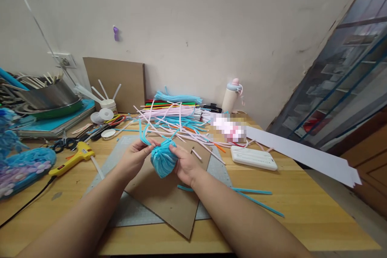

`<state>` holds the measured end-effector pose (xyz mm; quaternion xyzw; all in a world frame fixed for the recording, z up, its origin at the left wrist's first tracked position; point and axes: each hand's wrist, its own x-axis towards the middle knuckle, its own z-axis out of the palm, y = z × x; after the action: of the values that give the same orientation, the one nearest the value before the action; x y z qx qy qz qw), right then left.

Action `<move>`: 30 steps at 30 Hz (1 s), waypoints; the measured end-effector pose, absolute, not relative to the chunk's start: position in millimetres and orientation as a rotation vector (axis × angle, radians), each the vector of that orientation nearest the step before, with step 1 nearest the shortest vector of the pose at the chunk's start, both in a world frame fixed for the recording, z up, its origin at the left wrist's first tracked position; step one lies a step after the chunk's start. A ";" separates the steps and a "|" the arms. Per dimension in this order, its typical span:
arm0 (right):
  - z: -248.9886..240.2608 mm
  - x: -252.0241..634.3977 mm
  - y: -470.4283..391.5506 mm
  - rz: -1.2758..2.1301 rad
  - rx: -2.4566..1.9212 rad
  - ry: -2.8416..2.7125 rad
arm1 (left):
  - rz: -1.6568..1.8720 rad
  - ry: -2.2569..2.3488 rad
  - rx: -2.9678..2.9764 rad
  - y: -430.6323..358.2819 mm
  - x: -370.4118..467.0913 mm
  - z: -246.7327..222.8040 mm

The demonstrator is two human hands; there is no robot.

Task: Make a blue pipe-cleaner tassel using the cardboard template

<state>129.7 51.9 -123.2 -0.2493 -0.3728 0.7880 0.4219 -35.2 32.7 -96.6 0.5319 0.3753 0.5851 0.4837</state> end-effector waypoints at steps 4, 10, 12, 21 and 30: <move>-119.6 133.8 54.3 1.724 -0.529 -1.109 | 1.376 0.864 1.124 37.6 -39.8 -101.0; -128.0 130.5 52.8 1.153 -0.700 -1.575 | 1.423 0.874 0.868 43.2 -31.7 -119.6; -129.8 129.6 49.0 1.093 -0.746 -1.665 | 1.475 0.894 0.865 43.1 -28.0 -122.3; -127.0 127.3 45.1 1.523 -0.591 -1.461 | 1.659 1.027 0.914 48.5 -32.9 -123.5; -124.9 125.8 45.1 1.892 -0.650 -0.956 | 1.693 1.157 1.145 50.1 -35.1 -126.1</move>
<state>125.8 45.1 -124.9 -0.2625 -0.3860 0.7639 0.4456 -35.1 50.1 -126.1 0.4497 0.4544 0.6648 0.3863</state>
